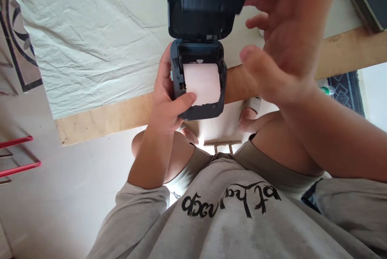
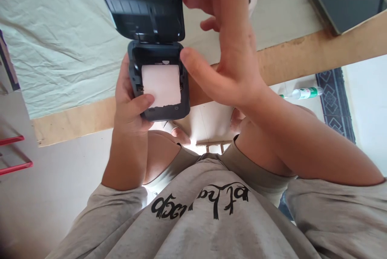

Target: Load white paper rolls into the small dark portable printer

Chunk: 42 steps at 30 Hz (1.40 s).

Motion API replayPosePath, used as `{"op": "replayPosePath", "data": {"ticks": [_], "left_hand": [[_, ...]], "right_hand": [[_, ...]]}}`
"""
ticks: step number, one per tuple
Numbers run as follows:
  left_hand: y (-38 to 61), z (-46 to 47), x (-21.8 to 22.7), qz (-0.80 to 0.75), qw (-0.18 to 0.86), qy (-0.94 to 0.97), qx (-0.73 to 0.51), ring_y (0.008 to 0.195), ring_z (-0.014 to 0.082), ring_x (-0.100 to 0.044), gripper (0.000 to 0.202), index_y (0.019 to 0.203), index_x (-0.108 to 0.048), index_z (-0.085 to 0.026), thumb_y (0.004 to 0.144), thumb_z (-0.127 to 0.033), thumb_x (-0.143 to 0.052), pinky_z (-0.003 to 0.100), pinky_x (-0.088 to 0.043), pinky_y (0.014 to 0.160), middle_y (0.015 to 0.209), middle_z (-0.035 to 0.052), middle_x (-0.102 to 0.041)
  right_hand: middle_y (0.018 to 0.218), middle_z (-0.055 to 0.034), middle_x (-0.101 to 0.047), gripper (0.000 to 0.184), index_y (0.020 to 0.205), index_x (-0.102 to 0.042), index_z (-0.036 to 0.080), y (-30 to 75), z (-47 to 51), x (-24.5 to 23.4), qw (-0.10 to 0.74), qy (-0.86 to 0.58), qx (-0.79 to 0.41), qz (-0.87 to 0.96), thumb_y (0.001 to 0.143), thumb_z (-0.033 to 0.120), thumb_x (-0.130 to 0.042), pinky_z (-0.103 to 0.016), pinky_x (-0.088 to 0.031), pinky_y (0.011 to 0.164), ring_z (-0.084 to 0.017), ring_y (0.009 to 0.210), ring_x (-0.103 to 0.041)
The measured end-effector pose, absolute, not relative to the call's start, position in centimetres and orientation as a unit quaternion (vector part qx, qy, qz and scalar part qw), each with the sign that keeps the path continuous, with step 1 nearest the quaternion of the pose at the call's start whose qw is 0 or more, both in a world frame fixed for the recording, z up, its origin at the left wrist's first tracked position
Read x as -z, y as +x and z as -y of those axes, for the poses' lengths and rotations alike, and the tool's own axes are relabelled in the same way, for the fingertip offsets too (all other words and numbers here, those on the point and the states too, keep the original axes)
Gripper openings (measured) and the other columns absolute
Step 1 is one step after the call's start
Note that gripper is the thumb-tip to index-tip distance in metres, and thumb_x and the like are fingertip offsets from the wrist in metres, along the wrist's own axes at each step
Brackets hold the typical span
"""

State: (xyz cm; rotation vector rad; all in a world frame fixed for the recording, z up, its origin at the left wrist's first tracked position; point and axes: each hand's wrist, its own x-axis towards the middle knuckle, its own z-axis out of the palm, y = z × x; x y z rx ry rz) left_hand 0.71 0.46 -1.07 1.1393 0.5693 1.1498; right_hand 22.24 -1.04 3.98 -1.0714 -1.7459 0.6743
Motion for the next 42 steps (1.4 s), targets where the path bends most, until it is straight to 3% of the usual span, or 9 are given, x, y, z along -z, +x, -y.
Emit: {"op": "replayPosePath", "data": {"ticks": [3,6,10,15,19,24,31,39,42], "left_hand": [[0.7,-0.1,0.6,-0.29,0.664,0.476,-0.499,0.093,0.0185,-0.066,0.068,0.128,-0.057,-0.031,0.065,-0.023,-0.081,0.027,-0.054,0.069,0.112,0.0016,-0.066],[0.6,-0.2,0.6,-0.275,0.664,0.487,-0.496,0.089,0.0188,-0.066,0.06,0.121,-0.059,-0.029,0.065,-0.028,-0.081,0.029,-0.055,0.069,0.109,0.0022,-0.066],[0.8,-0.3,0.4,-0.259,0.667,0.498,-0.491,0.088,0.0196,-0.068,0.062,0.121,-0.058,-0.031,0.064,-0.027,-0.081,0.029,-0.056,0.07,0.107,0.0007,-0.067],[1.6,0.7,-1.0,-0.309,0.671,0.45,-0.503,0.11,0.0268,-0.067,0.042,0.118,-0.057,-0.028,0.079,-0.037,-0.069,0.033,-0.058,0.068,0.109,0.005,-0.066],[1.4,1.0,-1.1,-0.349,0.681,0.431,-0.477,0.099,0.0252,-0.07,0.035,0.113,-0.06,-0.023,0.08,-0.033,-0.068,0.028,-0.053,0.055,0.089,0.0044,-0.066],[1.1,1.0,-1.2,-0.356,0.681,0.436,-0.468,0.078,0.0191,-0.069,0.038,0.111,-0.061,-0.023,0.078,-0.036,-0.072,0.028,-0.052,0.055,0.09,0.0024,-0.066],[1.4,1.1,-1.7,-0.364,0.693,0.416,-0.462,0.072,0.0165,-0.063,0.031,0.109,-0.062,-0.023,0.079,-0.03,-0.068,0.026,-0.049,0.054,0.087,0.0023,-0.065],[1.5,1.2,-1.3,-0.355,0.689,0.406,-0.484,0.069,0.0141,-0.061,0.032,0.11,-0.063,-0.021,0.08,-0.028,-0.066,0.025,-0.046,0.053,0.084,0.0023,-0.064],[1.5,1.2,-1.5,-0.359,0.693,0.406,-0.476,0.078,0.0172,-0.065,0.029,0.109,-0.063,-0.022,0.081,-0.028,-0.065,0.026,-0.048,0.056,0.085,0.0027,-0.065]], "right_hand": [[0.137,0.0012,-0.05,0.048,0.136,-0.039,0.031,22.0,1.5,-4.0,0.5,-0.458,-0.251,0.69,0.089,0.036,-0.05,-0.037,-0.049,0.101,-0.019,0.126,-0.053],[0.135,-0.0059,-0.051,0.046,0.125,-0.046,0.022,21.7,1.6,-3.9,0.468,-0.449,-0.281,0.708,0.084,0.04,-0.054,-0.038,-0.051,0.094,-0.022,0.122,-0.053],[0.134,-0.0113,-0.052,0.051,0.127,-0.045,0.018,21.3,1.1,-3.2,0.41,-0.435,-0.326,0.733,0.085,0.044,-0.054,-0.044,-0.051,0.097,-0.025,0.126,-0.05],[0.142,-0.0104,-0.048,0.064,0.138,-0.038,0.021,21.0,0.8,-2.6,0.373,-0.419,-0.362,0.744,0.086,0.053,-0.056,-0.042,-0.047,0.106,-0.023,0.129,-0.049],[0.142,-0.0114,-0.046,0.07,0.14,-0.036,0.019,21.0,0.6,-2.7,0.356,-0.419,-0.378,0.745,0.086,0.059,-0.056,-0.039,-0.048,0.101,-0.022,0.122,-0.053],[0.139,-0.0111,-0.046,0.074,0.14,-0.035,0.021,21.1,0.5,-2.7,0.349,-0.418,-0.418,0.727,0.083,0.061,-0.06,-0.037,-0.05,0.094,-0.022,0.115,-0.055],[0.13,-0.0103,-0.052,0.072,0.137,-0.037,0.022,21.1,0.4,-2.5,0.338,-0.429,-0.403,0.735,0.082,0.06,-0.062,-0.039,-0.052,0.097,-0.021,0.108,-0.057],[0.124,-0.0104,-0.054,0.072,0.136,-0.037,0.02,21.0,0.5,-2.6,0.346,-0.419,-0.423,0.725,0.082,0.06,-0.063,-0.035,-0.055,0.088,-0.018,0.102,-0.059],[0.125,-0.0101,-0.054,0.073,0.137,-0.036,0.021,20.9,0.4,-2.5,0.338,-0.428,-0.435,0.717,0.081,0.059,-0.063,-0.035,-0.056,0.089,-0.017,0.098,-0.059]]}}
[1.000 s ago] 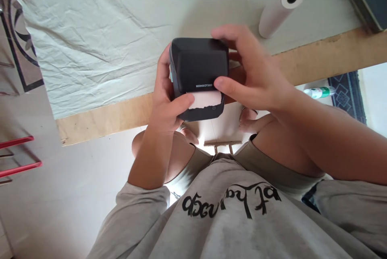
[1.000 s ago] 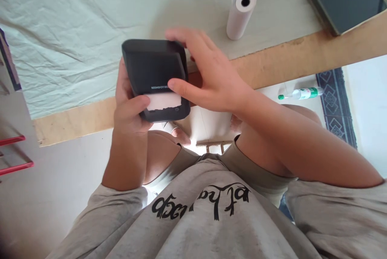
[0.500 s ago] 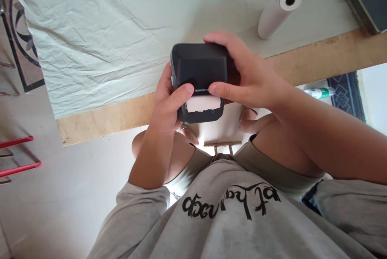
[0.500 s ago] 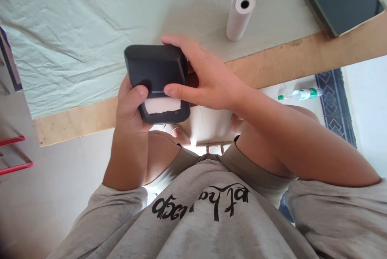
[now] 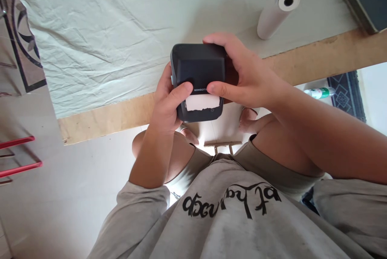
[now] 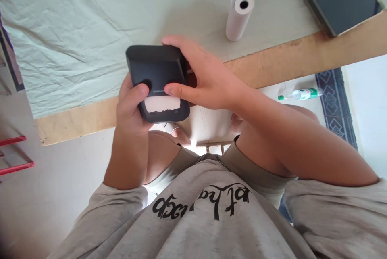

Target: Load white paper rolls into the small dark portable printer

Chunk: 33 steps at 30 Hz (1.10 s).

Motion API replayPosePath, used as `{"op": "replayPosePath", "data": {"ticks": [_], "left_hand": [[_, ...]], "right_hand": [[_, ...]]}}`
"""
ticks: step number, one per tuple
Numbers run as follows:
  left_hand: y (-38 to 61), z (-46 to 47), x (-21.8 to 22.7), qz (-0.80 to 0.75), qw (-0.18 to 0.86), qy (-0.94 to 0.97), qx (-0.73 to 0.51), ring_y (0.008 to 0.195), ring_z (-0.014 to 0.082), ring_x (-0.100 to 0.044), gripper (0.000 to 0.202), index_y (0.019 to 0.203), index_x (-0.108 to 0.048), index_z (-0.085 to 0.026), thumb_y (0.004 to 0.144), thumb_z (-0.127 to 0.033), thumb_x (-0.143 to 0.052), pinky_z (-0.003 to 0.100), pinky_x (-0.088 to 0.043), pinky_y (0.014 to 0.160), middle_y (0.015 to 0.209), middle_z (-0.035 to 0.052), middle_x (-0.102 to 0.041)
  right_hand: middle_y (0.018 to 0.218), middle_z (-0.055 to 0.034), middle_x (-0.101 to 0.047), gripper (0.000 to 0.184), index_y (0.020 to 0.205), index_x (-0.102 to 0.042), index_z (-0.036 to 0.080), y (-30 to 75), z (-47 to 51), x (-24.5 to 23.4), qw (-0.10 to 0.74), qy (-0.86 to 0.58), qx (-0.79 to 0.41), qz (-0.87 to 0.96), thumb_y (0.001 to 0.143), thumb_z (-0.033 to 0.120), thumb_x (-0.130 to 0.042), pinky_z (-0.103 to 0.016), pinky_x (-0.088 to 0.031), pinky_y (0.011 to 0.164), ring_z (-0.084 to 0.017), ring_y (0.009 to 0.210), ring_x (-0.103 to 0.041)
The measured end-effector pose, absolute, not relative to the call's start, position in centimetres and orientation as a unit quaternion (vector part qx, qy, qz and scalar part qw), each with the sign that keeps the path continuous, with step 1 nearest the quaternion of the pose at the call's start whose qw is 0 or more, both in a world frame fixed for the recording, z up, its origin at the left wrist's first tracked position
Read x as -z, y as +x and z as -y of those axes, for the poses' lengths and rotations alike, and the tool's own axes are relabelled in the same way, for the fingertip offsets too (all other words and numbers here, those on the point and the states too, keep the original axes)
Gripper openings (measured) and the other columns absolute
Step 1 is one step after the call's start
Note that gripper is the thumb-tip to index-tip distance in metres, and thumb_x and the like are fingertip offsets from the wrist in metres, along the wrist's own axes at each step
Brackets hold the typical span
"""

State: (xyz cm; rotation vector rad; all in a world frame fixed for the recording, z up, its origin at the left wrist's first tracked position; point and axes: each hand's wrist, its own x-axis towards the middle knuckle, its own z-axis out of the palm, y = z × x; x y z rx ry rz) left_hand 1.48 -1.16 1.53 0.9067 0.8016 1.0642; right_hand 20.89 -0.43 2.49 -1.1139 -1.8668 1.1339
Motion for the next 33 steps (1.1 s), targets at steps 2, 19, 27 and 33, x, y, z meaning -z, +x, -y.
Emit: {"op": "replayPosePath", "data": {"ticks": [2,19,27,33], "left_hand": [[1.6,1.0,-1.6,-0.355,0.697,0.398,-0.479,0.094,0.0226,-0.067,0.027,0.108,-0.063,-0.022,0.084,-0.034,-0.062,0.03,-0.052,0.064,0.088,0.0043,-0.067],[2.6,0.8,-2.8,-0.337,0.711,0.34,-0.516,0.055,0.0131,-0.038,0.026,0.065,-0.049,-0.022,0.089,-0.031,-0.05,0.029,-0.038,0.056,0.058,-0.001,-0.034],[1.6,0.4,-2.3,-0.355,0.715,0.365,-0.479,0.083,0.0227,-0.056,0.028,0.067,-0.046,-0.023,0.085,-0.04,-0.06,0.033,-0.041,0.064,0.061,0.003,-0.045],[1.7,0.6,-2.5,-0.336,0.719,0.364,-0.487,0.072,0.0192,-0.054,0.021,0.068,-0.052,-0.024,0.088,-0.031,-0.054,0.032,-0.042,0.059,0.061,0.002,-0.043]], "right_hand": [[0.126,-0.0098,-0.054,0.074,0.138,-0.037,0.021,20.9,0.4,-2.4,0.334,-0.435,-0.439,0.711,0.08,0.058,-0.065,-0.037,-0.056,0.09,-0.016,0.095,-0.059],[0.143,-0.0063,-0.046,0.067,0.136,-0.038,0.03,21.1,0.7,-2.2,0.383,-0.381,-0.353,0.764,0.08,0.054,-0.065,-0.044,-0.045,0.112,-0.024,0.13,-0.049],[0.145,-0.0079,-0.045,0.07,0.137,-0.036,0.028,21.1,0.7,-2.3,0.375,-0.383,-0.359,0.765,0.079,0.053,-0.065,-0.045,-0.045,0.111,-0.024,0.13,-0.048],[0.144,-0.0072,-0.046,0.07,0.137,-0.035,0.03,21.0,0.6,-2.3,0.364,-0.39,-0.352,0.77,0.079,0.055,-0.065,-0.046,-0.045,0.11,-0.025,0.128,-0.049]]}}
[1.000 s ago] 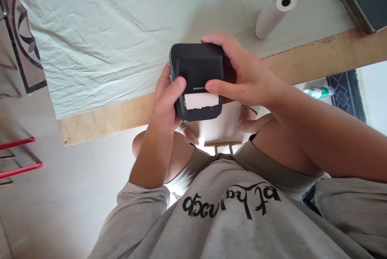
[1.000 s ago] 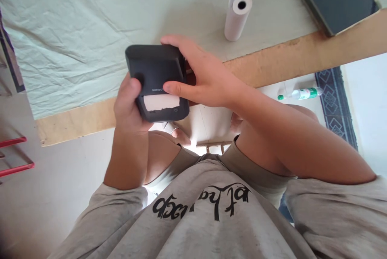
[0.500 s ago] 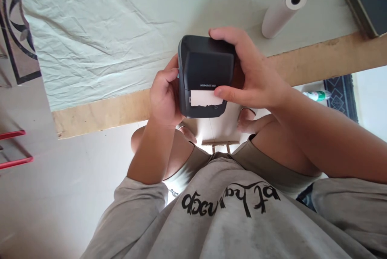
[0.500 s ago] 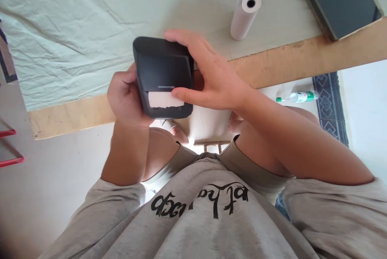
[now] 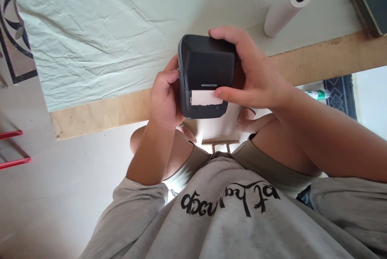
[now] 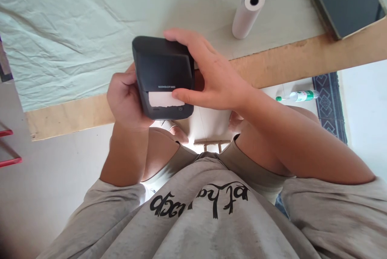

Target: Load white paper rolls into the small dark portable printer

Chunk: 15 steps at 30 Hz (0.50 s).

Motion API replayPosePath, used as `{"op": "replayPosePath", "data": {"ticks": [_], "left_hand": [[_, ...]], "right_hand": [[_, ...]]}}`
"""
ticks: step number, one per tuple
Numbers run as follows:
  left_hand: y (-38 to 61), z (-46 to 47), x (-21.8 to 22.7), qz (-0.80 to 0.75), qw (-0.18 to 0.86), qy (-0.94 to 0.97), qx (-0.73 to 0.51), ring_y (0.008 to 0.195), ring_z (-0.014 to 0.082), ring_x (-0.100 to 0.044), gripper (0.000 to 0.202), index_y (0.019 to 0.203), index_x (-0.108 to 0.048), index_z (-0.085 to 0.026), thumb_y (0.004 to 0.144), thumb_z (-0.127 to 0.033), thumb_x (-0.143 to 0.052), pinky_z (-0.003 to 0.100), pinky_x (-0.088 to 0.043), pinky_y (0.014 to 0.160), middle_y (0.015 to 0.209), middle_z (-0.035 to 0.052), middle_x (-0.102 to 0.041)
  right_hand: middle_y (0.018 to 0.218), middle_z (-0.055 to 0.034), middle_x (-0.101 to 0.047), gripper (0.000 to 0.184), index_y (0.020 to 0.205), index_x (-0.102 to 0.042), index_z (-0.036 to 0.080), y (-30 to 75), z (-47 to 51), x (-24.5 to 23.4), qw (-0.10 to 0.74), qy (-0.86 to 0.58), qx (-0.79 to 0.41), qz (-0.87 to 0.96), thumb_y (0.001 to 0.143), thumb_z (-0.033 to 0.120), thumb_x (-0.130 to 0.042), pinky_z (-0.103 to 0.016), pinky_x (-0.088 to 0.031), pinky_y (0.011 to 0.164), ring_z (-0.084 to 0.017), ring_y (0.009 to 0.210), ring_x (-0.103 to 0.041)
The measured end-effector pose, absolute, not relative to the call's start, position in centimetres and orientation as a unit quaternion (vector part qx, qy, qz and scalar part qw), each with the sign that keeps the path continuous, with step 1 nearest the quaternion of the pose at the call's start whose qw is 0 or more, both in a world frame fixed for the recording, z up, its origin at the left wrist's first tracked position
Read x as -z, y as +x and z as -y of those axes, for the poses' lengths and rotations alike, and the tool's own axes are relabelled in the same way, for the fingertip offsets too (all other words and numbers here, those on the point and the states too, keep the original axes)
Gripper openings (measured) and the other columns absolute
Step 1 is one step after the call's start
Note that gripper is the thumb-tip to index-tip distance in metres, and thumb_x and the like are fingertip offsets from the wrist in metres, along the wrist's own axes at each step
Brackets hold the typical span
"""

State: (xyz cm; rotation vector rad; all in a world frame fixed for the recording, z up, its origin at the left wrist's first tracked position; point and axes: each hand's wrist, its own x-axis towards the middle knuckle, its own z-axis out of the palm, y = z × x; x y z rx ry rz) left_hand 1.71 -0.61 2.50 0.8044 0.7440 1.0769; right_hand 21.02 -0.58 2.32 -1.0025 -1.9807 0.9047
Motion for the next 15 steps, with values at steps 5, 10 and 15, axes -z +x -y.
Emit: {"op": "replayPosePath", "data": {"ticks": [5,10,15], "left_hand": [[1.88,0.82,-3.5,-0.39,0.702,0.38,-0.459,0.064,0.018,-0.049,0.025,0.064,-0.05,-0.025,0.088,-0.035,-0.053,0.031,-0.042,0.059,0.062,0.0015,-0.038],[2.05,0.75,-3.54,-0.403,0.69,0.377,-0.468,0.064,0.0173,-0.047,0.028,0.062,-0.047,-0.024,0.087,-0.035,-0.052,0.029,-0.043,0.06,0.062,0.0018,-0.037],[2.03,0.73,-3.51,-0.387,0.707,0.365,-0.466,0.063,0.0177,-0.046,0.023,0.064,-0.049,-0.025,0.084,-0.035,-0.054,0.03,-0.042,0.059,0.061,0.0016,-0.039]], "right_hand": [[0.145,-0.0073,-0.045,0.069,0.137,-0.036,0.03,21.04,0.64,-2.42,0.363,-0.392,-0.357,0.766,0.08,0.054,-0.065,-0.044,-0.043,0.113,-0.024,0.133,-0.046],[0.145,-0.0082,-0.045,0.07,0.137,-0.036,0.028,21.1,0.6,-2.31,0.366,-0.388,-0.366,0.763,0.079,0.052,-0.066,-0.045,-0.043,0.113,-0.024,0.133,-0.046],[0.143,-0.0079,-0.046,0.068,0.136,-0.036,0.029,21.09,0.53,-2.19,0.376,-0.381,-0.364,0.762,0.079,0.053,-0.066,-0.045,-0.044,0.112,-0.024,0.131,-0.047]]}}
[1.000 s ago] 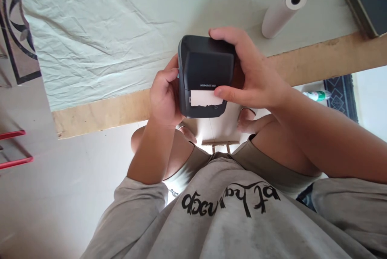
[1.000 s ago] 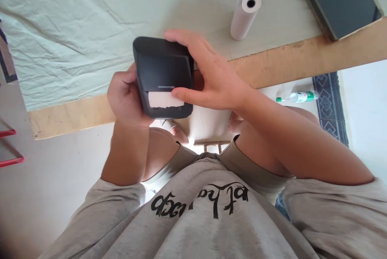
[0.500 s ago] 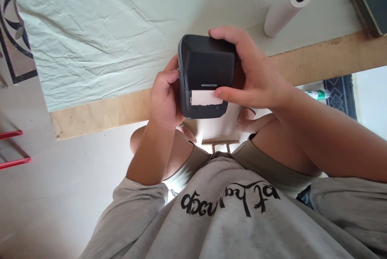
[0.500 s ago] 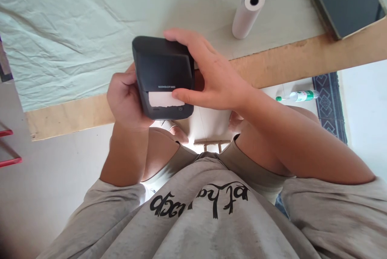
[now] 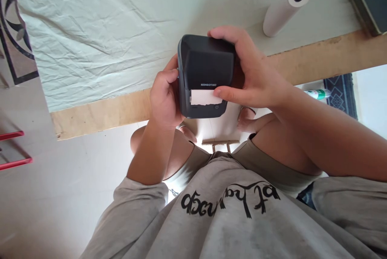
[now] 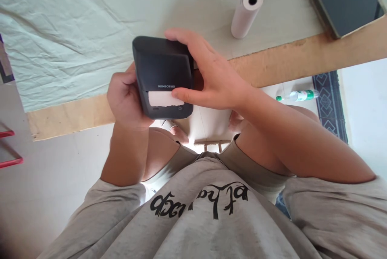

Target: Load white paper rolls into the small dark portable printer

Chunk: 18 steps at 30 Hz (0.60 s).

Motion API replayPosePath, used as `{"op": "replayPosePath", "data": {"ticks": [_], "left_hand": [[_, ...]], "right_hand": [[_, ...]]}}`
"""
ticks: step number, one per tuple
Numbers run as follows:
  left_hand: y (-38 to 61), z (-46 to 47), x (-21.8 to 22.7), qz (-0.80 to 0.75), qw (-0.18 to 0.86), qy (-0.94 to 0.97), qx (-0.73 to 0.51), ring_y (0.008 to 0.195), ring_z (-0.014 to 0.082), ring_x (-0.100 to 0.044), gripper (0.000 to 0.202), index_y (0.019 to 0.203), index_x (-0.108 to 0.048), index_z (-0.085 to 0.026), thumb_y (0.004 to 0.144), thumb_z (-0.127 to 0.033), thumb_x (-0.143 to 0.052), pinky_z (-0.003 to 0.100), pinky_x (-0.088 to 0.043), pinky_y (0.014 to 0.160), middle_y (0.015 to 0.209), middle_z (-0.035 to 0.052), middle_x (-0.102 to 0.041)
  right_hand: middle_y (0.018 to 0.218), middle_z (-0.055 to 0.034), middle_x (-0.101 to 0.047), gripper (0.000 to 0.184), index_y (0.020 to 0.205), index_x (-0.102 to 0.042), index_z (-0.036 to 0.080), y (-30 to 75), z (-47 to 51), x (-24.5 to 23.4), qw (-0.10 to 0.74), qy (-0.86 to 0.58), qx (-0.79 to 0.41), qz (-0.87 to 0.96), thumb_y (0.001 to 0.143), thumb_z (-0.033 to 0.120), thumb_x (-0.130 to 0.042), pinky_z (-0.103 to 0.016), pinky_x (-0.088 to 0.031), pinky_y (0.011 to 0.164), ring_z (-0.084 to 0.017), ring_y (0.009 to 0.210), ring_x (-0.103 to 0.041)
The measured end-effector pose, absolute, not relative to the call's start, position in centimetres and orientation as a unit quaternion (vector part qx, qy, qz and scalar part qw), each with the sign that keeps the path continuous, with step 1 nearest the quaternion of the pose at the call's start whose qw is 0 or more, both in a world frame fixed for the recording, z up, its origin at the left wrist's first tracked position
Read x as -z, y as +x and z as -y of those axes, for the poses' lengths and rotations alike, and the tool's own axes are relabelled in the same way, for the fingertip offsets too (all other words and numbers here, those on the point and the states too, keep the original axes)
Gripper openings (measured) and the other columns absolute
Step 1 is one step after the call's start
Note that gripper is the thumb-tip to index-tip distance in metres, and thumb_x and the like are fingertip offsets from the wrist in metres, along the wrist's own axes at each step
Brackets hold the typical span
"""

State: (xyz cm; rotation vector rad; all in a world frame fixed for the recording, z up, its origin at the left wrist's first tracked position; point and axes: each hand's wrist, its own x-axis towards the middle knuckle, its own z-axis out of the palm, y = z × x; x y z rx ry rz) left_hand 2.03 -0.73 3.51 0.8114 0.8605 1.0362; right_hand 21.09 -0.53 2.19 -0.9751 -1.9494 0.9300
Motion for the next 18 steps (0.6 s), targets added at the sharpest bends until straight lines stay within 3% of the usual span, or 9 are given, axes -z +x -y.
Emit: {"op": "replayPosePath", "data": {"ticks": [4,7,11,18], "left_hand": [[2.1,0.8,-3.6,-0.359,0.714,0.359,-0.483,0.058,0.0148,-0.042,0.027,0.063,-0.053,-0.023,0.089,-0.03,-0.052,0.029,-0.042,0.056,0.06,0.001,-0.04],[2.2,0.9,-3.5,-0.344,0.713,0.349,-0.502,0.055,0.0122,-0.043,0.033,0.061,-0.051,-0.022,0.092,-0.033,-0.049,0.026,-0.043,0.054,0.059,0.0,-0.039],[2.4,0.8,-2.9,-0.342,0.711,0.329,-0.519,0.055,0.0081,-0.046,0.031,0.062,-0.053,-0.019,0.092,-0.025,-0.049,0.022,-0.044,0.054,0.06,-0.0014,-0.044],[2.1,0.6,-2.1,-0.37,0.691,0.349,-0.514,0.056,0.0125,-0.044,0.023,0.065,-0.056,-0.021,0.088,-0.025,-0.052,0.029,-0.036,0.053,0.063,-0.0003,-0.05]], "right_hand": [[0.144,-0.0084,-0.046,0.068,0.136,-0.036,0.028,21.1,0.6,-2.2,0.371,-0.383,-0.368,0.762,0.079,0.052,-0.066,-0.045,-0.044,0.111,-0.024,0.131,-0.048],[0.144,-0.0088,-0.046,0.068,0.136,-0.037,0.027,21.1,0.6,-2.3,0.371,-0.384,-0.369,0.76,0.08,0.052,-0.066,-0.044,-0.044,0.111,-0.025,0.131,-0.048],[0.143,-0.009,-0.046,0.068,0.137,-0.037,0.027,21.1,0.6,-2.3,0.367,-0.387,-0.364,0.764,0.08,0.051,-0.066,-0.044,-0.044,0.111,-0.025,0.131,-0.048],[0.144,-0.0091,-0.044,0.07,0.138,-0.035,0.027,21.2,0.6,-2.4,0.361,-0.38,-0.357,0.773,0.08,0.051,-0.065,-0.043,-0.043,0.113,-0.024,0.132,-0.046]]}}
